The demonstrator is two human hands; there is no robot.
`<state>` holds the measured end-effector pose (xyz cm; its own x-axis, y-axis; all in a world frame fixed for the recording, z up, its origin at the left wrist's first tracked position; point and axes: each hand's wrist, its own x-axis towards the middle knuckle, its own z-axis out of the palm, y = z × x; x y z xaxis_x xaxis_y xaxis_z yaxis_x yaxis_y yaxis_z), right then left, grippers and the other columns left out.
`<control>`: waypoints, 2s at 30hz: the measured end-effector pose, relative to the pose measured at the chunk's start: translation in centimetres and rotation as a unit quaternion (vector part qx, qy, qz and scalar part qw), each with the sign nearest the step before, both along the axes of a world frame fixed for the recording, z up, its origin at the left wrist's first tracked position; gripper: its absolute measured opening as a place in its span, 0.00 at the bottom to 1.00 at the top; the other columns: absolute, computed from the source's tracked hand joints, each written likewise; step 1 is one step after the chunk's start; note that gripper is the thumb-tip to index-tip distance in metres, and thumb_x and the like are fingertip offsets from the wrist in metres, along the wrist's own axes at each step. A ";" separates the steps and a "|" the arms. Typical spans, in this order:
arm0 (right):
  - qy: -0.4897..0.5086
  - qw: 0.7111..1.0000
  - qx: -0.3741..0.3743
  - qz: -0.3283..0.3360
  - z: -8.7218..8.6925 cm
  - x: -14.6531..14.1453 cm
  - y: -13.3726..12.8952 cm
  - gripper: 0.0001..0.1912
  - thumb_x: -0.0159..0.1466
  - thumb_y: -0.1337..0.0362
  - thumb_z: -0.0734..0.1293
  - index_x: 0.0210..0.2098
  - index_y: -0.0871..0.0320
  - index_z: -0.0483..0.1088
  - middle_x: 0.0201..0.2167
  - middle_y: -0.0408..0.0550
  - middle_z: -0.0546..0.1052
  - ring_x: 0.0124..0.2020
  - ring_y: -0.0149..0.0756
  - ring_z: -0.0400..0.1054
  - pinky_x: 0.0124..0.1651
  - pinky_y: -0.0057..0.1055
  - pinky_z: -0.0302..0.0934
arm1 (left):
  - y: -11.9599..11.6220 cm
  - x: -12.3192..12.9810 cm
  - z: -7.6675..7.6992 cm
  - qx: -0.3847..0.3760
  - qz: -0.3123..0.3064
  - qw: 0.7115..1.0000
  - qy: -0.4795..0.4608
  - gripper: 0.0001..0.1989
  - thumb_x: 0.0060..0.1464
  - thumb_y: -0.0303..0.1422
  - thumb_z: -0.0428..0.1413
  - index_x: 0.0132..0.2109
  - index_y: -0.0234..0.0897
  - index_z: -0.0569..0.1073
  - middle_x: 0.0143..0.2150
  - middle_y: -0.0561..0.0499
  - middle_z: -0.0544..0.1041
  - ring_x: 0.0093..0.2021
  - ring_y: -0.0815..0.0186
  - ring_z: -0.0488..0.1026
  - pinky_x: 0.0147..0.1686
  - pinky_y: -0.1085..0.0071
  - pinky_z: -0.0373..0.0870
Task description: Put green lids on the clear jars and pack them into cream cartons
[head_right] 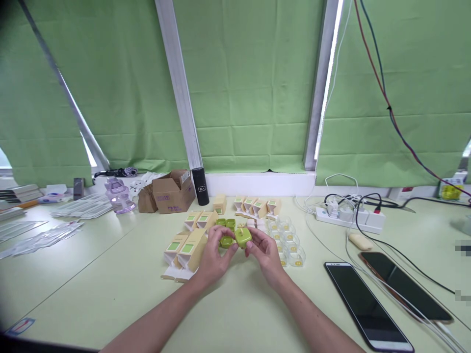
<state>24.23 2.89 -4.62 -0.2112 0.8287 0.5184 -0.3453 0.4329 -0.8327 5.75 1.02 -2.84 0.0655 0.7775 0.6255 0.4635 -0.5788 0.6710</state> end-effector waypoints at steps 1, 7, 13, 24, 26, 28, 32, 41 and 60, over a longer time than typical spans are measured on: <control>0.004 1.000 -0.010 0.004 0.1 0.0 -0.1 0.25 0.66 0.48 0.74 0.56 0.57 0.76 0.41 0.54 0.82 0.31 0.37 0.73 0.34 0.37 0.72 | 0.0 0.0 0.0 0.000 0.003 1.000 -0.002 0.13 0.63 0.43 0.61 0.48 0.40 0.73 0.50 0.43 0.70 0.56 0.51 0.71 0.56 0.52 0.72; 0.026 0.999 -0.045 0.002 0.3 -0.3 -0.5 0.27 0.65 0.46 0.75 0.56 0.55 0.74 0.38 0.50 0.79 0.31 0.37 0.71 0.33 0.35 0.69 | -0.2 0.2 0.0 -0.018 -0.023 0.999 -0.020 0.25 0.61 0.44 0.64 0.61 0.43 0.69 0.59 0.41 0.67 0.63 0.50 0.67 0.64 0.49 0.66; 0.022 0.996 -0.086 -0.016 0.6 -0.7 -0.8 0.28 0.63 0.44 0.76 0.54 0.56 0.73 0.28 0.42 0.73 0.26 0.33 0.66 0.31 0.32 0.65 | -0.6 0.3 0.3 -0.029 -0.049 0.998 -0.017 0.25 0.62 0.40 0.65 0.63 0.47 0.70 0.63 0.42 0.68 0.67 0.48 0.62 0.67 0.50 0.63; -0.012 0.995 -0.076 -0.067 0.3 -0.9 -0.4 0.29 0.62 0.41 0.75 0.52 0.54 0.71 0.26 0.39 0.73 0.22 0.30 0.63 0.27 0.30 0.59 | -0.5 0.3 0.3 -0.030 -0.131 0.991 -0.028 0.23 0.63 0.37 0.63 0.64 0.48 0.74 0.60 0.43 0.74 0.65 0.49 0.64 0.65 0.51 0.63; -0.019 0.994 -0.076 -0.071 0.3 -0.8 -0.5 0.29 0.63 0.40 0.74 0.53 0.55 0.71 0.25 0.38 0.72 0.22 0.31 0.63 0.27 0.30 0.60 | -0.5 0.2 0.3 -0.043 -0.127 0.990 -0.035 0.21 0.63 0.37 0.64 0.62 0.47 0.76 0.59 0.42 0.73 0.65 0.48 0.64 0.65 0.51 0.64; -0.016 0.994 -0.080 -0.067 0.5 -0.7 -0.7 0.30 0.65 0.39 0.71 0.54 0.55 0.71 0.25 0.39 0.72 0.23 0.32 0.65 0.27 0.31 0.61 | -0.4 0.2 0.3 -0.058 -0.120 0.990 -0.046 0.20 0.62 0.38 0.64 0.61 0.47 0.77 0.59 0.42 0.72 0.64 0.48 0.65 0.65 0.52 0.64; -0.002 0.994 -0.079 -0.074 0.7 -0.3 -0.7 0.29 0.69 0.38 0.66 0.54 0.55 0.71 0.33 0.47 0.77 0.28 0.35 0.69 0.27 0.31 0.62 | 0.3 0.0 -0.2 -0.079 -0.116 0.986 -0.091 0.22 0.62 0.42 0.65 0.61 0.46 0.77 0.59 0.42 0.72 0.62 0.50 0.68 0.64 0.53 0.64; -0.087 0.966 -0.004 -0.242 0.8 1.3 -0.1 0.18 0.73 0.47 0.64 0.50 0.54 0.74 0.31 0.44 0.76 0.28 0.34 0.64 0.32 0.32 0.60 | 1.8 -0.5 -1.0 -0.136 -0.150 0.953 -0.227 0.28 0.58 0.43 0.68 0.62 0.42 0.75 0.62 0.40 0.76 0.61 0.51 0.71 0.59 0.58 0.67; -0.561 0.720 0.220 -0.345 -0.3 0.8 -0.1 0.19 0.62 0.68 0.71 0.54 0.55 0.76 0.55 0.55 0.76 0.57 0.52 0.64 0.56 0.44 0.57 | 2.2 -1.2 -0.7 -0.189 -0.225 0.854 -0.430 0.24 0.55 0.38 0.69 0.57 0.41 0.75 0.51 0.46 0.81 0.50 0.60 0.76 0.51 0.65 0.68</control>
<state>25.07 2.78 -4.95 -0.3177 0.7449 0.5867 0.8610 0.4857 -0.1505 4.59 3.23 -3.51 0.0538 0.9516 0.3026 -0.5061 -0.2352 0.8298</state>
